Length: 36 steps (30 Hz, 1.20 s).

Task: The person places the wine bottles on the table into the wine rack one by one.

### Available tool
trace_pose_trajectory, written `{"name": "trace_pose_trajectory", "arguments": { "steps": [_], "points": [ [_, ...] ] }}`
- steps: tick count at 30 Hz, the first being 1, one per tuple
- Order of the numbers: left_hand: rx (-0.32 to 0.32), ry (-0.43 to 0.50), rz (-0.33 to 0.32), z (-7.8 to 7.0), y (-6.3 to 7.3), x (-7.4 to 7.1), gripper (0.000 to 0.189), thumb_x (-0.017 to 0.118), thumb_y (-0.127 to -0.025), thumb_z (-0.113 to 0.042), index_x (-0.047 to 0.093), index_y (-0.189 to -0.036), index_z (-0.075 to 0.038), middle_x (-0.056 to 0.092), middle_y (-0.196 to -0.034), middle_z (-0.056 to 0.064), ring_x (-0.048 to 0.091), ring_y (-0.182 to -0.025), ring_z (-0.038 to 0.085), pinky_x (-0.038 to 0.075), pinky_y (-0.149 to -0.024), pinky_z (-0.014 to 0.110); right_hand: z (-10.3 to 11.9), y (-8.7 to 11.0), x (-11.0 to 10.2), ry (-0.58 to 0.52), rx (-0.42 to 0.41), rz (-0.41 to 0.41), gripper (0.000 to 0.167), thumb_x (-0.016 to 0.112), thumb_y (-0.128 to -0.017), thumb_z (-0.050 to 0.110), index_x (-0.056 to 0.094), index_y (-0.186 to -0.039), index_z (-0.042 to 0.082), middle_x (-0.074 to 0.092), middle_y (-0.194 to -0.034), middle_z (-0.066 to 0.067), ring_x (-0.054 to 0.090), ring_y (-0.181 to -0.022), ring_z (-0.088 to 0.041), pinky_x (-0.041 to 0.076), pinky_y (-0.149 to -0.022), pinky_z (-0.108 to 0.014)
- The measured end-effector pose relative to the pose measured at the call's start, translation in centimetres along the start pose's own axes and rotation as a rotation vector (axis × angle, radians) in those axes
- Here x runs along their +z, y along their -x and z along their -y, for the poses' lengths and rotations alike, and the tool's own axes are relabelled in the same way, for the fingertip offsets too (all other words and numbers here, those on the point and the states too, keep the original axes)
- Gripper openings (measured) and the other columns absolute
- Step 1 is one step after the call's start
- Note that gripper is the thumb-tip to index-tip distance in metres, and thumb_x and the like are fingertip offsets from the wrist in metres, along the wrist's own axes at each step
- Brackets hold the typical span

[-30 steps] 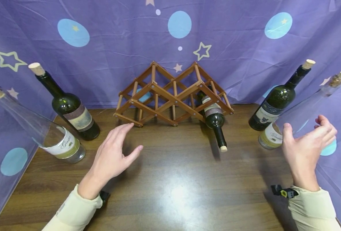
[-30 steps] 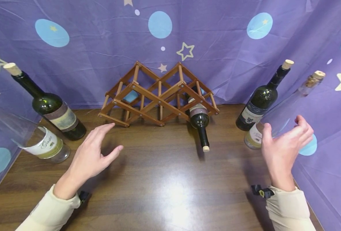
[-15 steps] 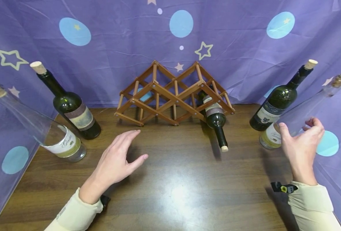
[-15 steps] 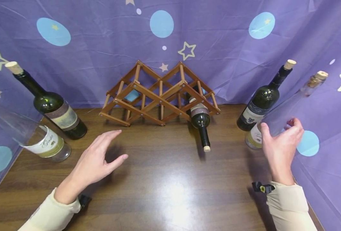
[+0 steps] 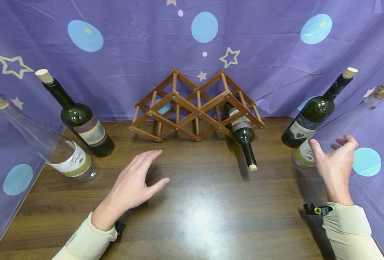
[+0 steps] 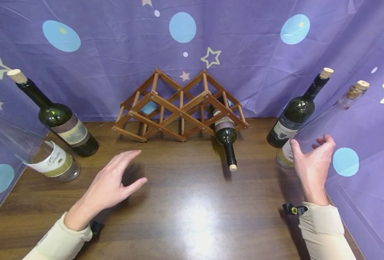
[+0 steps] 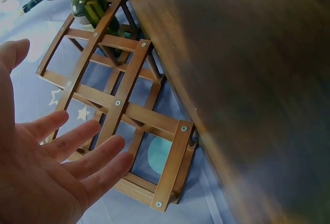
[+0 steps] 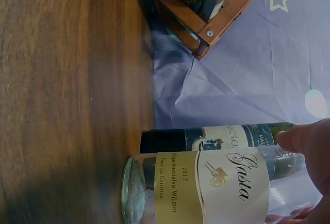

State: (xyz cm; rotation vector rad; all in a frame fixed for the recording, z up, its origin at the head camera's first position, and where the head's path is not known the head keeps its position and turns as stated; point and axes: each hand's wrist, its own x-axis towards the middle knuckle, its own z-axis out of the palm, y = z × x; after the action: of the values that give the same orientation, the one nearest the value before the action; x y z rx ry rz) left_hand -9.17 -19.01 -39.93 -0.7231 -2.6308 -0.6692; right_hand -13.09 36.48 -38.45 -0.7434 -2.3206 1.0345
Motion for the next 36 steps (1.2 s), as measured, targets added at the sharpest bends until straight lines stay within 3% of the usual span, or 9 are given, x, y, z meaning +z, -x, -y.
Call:
{"name": "trace_pose_trajectory", "arguments": {
  "steps": [11, 22, 36],
  "points": [
    [-0.006, -0.009, 0.016, -0.1, 0.1, 0.1, 0.090, 0.081, -0.088, -0.056, 0.047, -0.159, -0.012, 0.054, -0.154, 0.011, 0.052, -0.140, 0.033, 0.047, -0.111, 0.057, 0.1, 0.1, -0.2, 0.004, 0.030, 0.021, 0.086, 0.076, -0.092, 0.048, 0.030, -0.157, 0.014, 0.045, -0.139, 0.009, 0.050, -0.127, -0.020, 0.036, -0.088, -0.023],
    [-0.025, -0.026, 0.026, -0.1, 0.2, 0.1, 0.090, 0.079, -0.088, -0.061, 0.049, -0.157, -0.012, 0.054, -0.154, 0.010, 0.051, -0.141, 0.030, 0.044, -0.114, 0.053, 0.3, 0.5, -0.4, -0.015, 0.026, 0.008, 0.084, 0.080, -0.090, 0.046, 0.033, -0.154, 0.017, 0.043, -0.130, 0.019, 0.050, -0.124, -0.015, 0.037, -0.089, -0.022],
    [-0.002, -0.014, -0.001, -0.3, -0.3, 0.0, 0.092, 0.082, -0.087, -0.059, 0.048, -0.158, -0.011, 0.053, -0.155, 0.012, 0.051, -0.141, 0.033, 0.045, -0.113, 0.056, 2.9, 1.7, -1.5, -0.128, -0.028, -0.016, 0.082, 0.083, -0.089, 0.039, 0.035, -0.154, 0.021, 0.050, -0.135, 0.016, 0.054, -0.120, -0.007, 0.041, -0.092, -0.018]
  ]
}}
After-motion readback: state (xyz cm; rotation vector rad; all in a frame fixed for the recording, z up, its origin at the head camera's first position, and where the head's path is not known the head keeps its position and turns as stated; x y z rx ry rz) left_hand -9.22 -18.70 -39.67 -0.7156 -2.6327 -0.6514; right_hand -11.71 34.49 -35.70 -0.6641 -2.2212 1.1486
